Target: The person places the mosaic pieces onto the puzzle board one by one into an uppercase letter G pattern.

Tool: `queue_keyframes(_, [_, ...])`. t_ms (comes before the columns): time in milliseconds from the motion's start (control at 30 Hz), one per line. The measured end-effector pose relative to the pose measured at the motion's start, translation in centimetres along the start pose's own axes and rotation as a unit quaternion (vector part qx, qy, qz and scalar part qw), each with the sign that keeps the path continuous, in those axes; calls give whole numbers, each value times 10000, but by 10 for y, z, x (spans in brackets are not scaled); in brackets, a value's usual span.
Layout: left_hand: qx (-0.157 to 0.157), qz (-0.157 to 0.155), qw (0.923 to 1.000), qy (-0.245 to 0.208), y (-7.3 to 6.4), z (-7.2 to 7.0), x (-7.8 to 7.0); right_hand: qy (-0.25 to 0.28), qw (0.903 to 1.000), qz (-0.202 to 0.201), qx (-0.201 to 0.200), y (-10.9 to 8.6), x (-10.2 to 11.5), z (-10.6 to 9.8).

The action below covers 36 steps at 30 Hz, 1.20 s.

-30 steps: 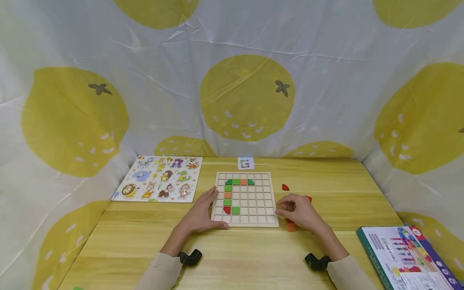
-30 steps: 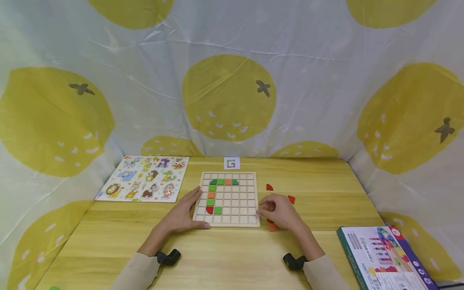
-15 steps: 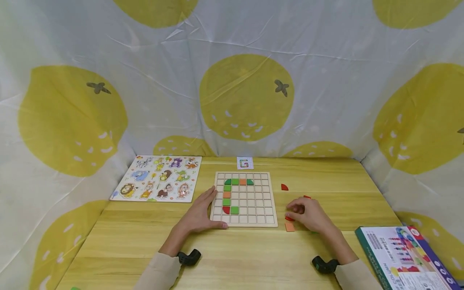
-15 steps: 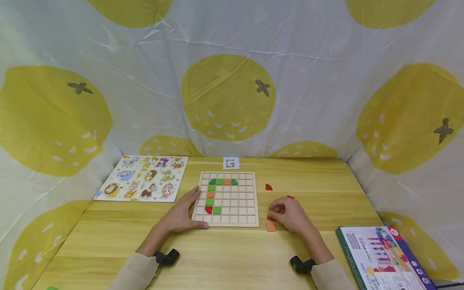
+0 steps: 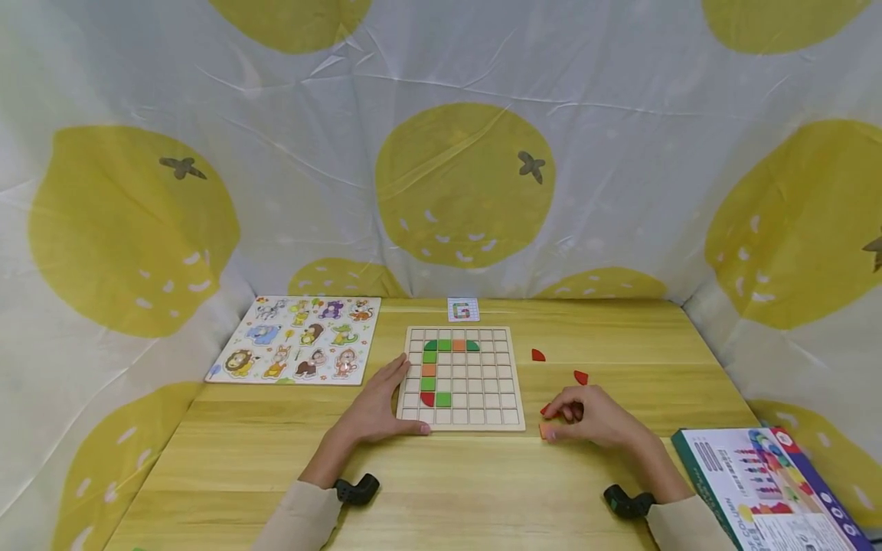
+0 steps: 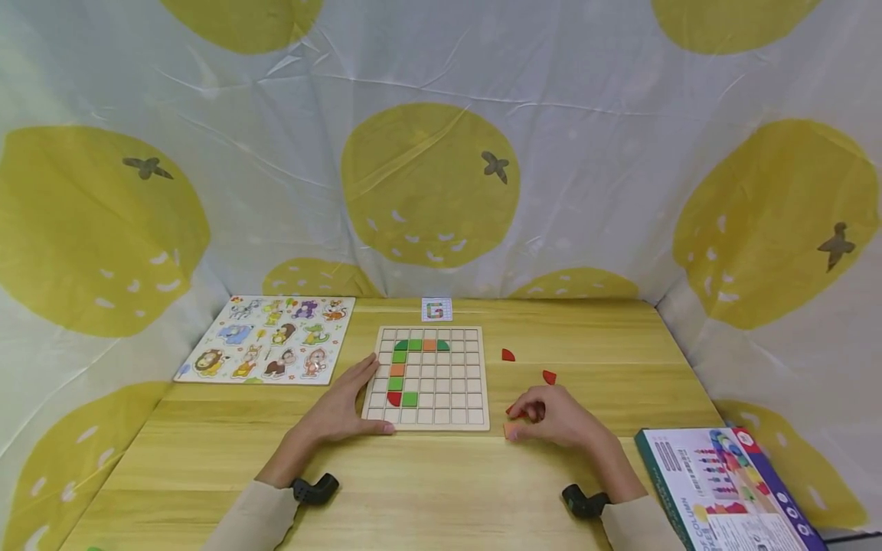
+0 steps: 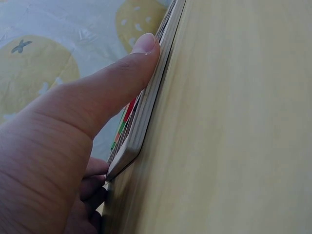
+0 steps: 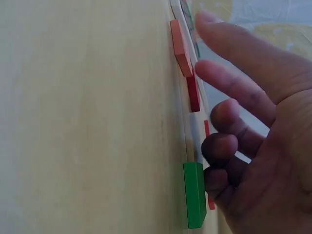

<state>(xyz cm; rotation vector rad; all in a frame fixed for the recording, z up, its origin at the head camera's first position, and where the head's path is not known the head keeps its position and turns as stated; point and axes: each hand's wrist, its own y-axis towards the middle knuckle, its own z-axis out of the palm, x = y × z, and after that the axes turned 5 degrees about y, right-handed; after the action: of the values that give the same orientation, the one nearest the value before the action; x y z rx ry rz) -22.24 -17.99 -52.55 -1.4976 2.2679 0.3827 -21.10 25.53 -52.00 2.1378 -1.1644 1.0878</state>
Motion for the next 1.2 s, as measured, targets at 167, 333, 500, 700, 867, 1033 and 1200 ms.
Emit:
queue_keyframes(167, [-10,37,10000,11,0,0,0,-110,9998,153,21,0,0,0])
queue_keyframes(333, [9,-4,10000,21,0,1,2,-225,9994,199,-199,1,-3,-1])
queue_keyframes(500, [-6,-2,10000,29,0,1,3,-261,9991,291,-172,1,-4,-2])
queue_keyframes(700, [-5,8,10000,23,0,2,3,-349,9974,586,-252,4,-3,-3])
queue_keyframes(867, [8,-14,10000,17,0,3,3,-310,9958,765,-404,7,0,-4])
queue_keyframes(1033, [-3,-9,10000,-49,-1,2,2,-258,9949,762,-605,11,5,-4])
queue_keyframes(1200, [-7,3,10000,-8,0,2,2,-144,9939,815,-733,18,10,-2])
